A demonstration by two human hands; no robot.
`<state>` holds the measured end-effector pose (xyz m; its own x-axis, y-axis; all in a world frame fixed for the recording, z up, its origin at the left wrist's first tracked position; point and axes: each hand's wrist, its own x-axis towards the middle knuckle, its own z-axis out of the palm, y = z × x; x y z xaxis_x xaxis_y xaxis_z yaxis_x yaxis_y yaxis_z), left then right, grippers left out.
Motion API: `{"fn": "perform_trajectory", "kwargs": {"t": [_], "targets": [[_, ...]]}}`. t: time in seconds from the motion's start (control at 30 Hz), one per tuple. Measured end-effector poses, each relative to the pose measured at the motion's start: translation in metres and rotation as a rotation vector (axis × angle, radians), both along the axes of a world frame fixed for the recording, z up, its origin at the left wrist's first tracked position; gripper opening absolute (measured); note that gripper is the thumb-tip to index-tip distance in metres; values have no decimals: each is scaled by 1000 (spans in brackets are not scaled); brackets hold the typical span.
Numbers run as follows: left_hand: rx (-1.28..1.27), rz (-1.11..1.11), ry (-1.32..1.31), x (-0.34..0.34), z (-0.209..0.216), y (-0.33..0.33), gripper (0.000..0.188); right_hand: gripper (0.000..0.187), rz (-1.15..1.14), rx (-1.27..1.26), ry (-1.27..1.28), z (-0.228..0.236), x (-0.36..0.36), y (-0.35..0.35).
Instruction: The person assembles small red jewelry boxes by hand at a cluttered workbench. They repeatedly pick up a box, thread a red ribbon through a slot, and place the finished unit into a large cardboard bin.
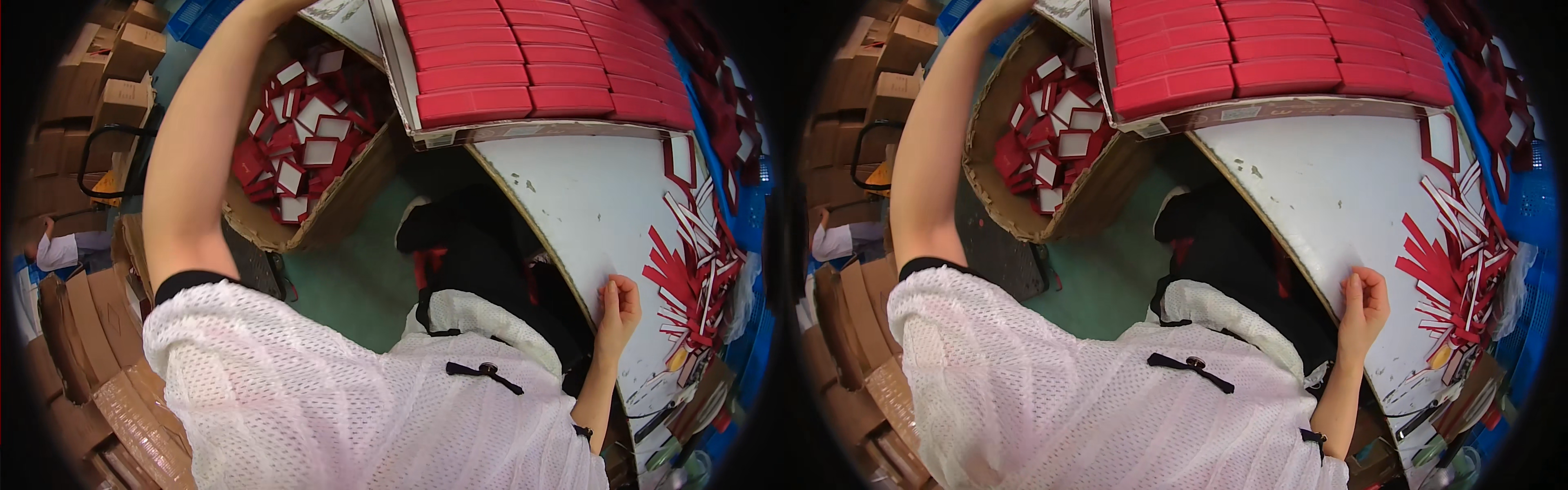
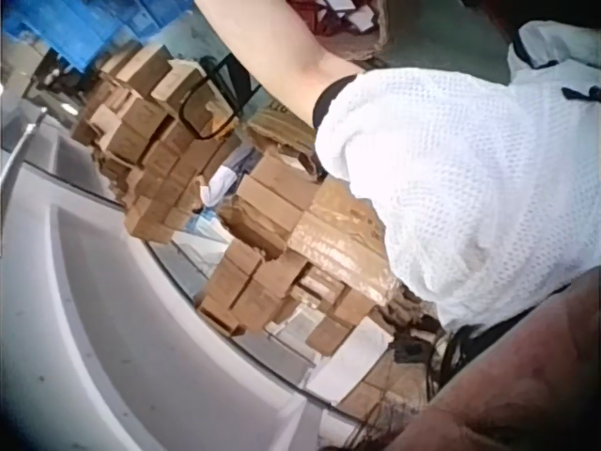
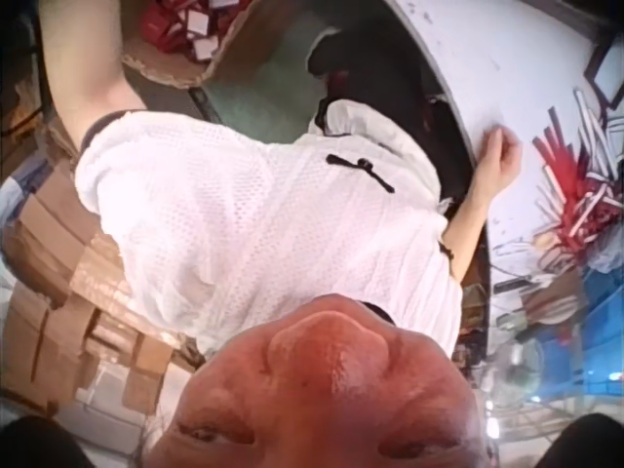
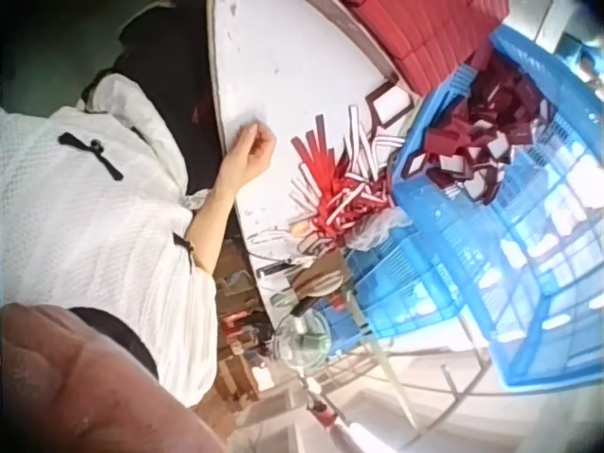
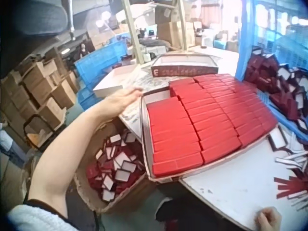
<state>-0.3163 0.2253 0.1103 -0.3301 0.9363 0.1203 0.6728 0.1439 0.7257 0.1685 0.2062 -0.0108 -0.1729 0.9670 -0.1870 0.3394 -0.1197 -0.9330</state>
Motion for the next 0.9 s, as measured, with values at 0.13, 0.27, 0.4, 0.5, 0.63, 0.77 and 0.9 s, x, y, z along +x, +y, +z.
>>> {"fn": "perform_trajectory", "kwargs": {"t": [0.13, 0.27, 0.4, 0.5, 0.63, 0.77, 0.9], "targets": [[200, 77, -6, -34, -21, -81, 34, 9, 29, 90, -37, -2, -3, -4], [234, 306, -106, -28, -124, -175, 16, 10, 44, 153, -126, -4, -7, -7], [-74, 538, 190, 23, -244, -288, 24, 12, 104, 166, -145, -4, -11, -2], [-349, 571, 335, 72, -290, -323, 47, 17, 148, 284, -210, -4, -22, -2], [-559, 707, 223, 105, -316, -331, 67, 31, 367, 580, -463, 1, -51, -4], [-515, 852, 225, 107, -322, -318, 68, 43, 521, 728, -626, 3, -80, -10], [-398, 941, 253, 110, -333, -311, 62, 47, 550, 779, -731, 3, -89, -17]]}}
